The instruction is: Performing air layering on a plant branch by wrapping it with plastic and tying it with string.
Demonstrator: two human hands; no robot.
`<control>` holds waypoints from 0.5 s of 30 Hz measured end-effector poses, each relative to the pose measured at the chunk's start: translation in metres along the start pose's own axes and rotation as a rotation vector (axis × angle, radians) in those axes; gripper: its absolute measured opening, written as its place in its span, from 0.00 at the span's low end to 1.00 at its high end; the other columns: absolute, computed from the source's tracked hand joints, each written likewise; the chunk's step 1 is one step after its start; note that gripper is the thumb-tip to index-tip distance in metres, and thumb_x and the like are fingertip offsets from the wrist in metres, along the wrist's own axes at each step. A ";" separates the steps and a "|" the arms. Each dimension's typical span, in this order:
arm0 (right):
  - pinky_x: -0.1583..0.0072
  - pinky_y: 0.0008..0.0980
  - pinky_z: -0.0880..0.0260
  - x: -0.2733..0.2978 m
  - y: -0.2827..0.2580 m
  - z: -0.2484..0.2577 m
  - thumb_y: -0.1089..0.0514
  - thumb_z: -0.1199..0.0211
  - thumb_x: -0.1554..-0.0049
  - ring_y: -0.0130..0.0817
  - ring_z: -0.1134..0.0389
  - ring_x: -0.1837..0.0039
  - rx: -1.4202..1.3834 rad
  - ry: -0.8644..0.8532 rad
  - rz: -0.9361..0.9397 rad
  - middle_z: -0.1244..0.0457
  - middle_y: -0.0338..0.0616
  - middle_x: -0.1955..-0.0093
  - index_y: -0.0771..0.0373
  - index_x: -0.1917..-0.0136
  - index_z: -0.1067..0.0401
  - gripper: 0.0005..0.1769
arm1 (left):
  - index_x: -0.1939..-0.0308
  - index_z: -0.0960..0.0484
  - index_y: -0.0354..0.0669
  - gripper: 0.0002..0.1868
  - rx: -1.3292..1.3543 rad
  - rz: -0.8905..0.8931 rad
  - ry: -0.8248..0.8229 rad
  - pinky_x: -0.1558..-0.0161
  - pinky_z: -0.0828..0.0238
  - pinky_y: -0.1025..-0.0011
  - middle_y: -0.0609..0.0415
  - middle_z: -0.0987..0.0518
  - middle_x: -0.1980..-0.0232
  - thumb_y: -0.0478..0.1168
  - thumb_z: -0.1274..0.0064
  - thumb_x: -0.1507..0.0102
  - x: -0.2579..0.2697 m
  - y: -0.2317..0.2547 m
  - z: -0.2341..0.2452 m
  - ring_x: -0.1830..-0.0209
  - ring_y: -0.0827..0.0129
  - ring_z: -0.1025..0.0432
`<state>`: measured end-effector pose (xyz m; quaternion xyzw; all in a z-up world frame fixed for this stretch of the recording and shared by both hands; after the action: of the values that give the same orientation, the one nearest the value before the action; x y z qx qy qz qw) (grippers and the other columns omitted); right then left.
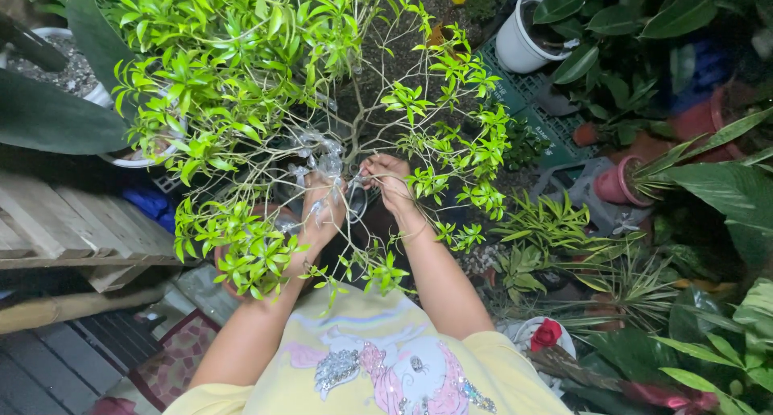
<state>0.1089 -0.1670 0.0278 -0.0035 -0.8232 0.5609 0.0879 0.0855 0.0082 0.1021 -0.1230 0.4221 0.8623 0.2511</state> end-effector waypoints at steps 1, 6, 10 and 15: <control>0.62 0.24 0.29 -0.001 0.001 0.000 0.62 0.34 0.39 0.28 0.30 0.64 0.001 0.000 0.001 0.31 0.44 0.62 0.70 0.54 0.24 0.07 | 0.73 0.25 0.35 0.03 0.001 -0.001 0.000 0.58 0.40 0.46 0.35 0.25 0.66 0.29 0.53 0.44 0.000 0.000 0.000 0.61 0.37 0.33; 0.63 0.24 0.29 0.000 0.002 0.007 0.63 0.34 0.41 0.28 0.29 0.63 -0.042 0.055 -0.013 0.30 0.44 0.62 0.70 0.53 0.23 0.06 | 0.72 0.24 0.37 0.05 -0.057 0.003 -0.015 0.55 0.39 0.47 0.36 0.24 0.64 0.30 0.55 0.42 0.004 -0.012 -0.015 0.59 0.39 0.32; 0.63 0.24 0.30 -0.002 0.003 0.007 0.63 0.35 0.40 0.29 0.29 0.63 -0.049 0.032 0.000 0.31 0.45 0.62 0.70 0.54 0.23 0.06 | 0.72 0.24 0.37 0.06 -0.093 0.014 -0.004 0.53 0.38 0.48 0.37 0.24 0.63 0.30 0.56 0.41 0.009 -0.025 -0.026 0.58 0.41 0.32; 0.62 0.24 0.29 -0.003 0.004 0.008 0.62 0.35 0.39 0.29 0.29 0.63 -0.050 0.021 -0.009 0.31 0.44 0.62 0.71 0.53 0.24 0.07 | 0.72 0.24 0.37 0.03 -0.017 0.025 -0.005 0.57 0.40 0.49 0.38 0.25 0.64 0.31 0.52 0.43 0.004 -0.013 -0.010 0.60 0.41 0.32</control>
<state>0.1098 -0.1734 0.0205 -0.0078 -0.8360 0.5396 0.0992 0.0888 0.0081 0.0854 -0.1175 0.4156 0.8694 0.2402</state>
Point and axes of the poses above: each hand's wrist, its own x-axis away from the middle knuckle, its own z-axis out of the back of the hand, y = z × x, the point moved 10 cm from there along -x, towards the middle knuckle
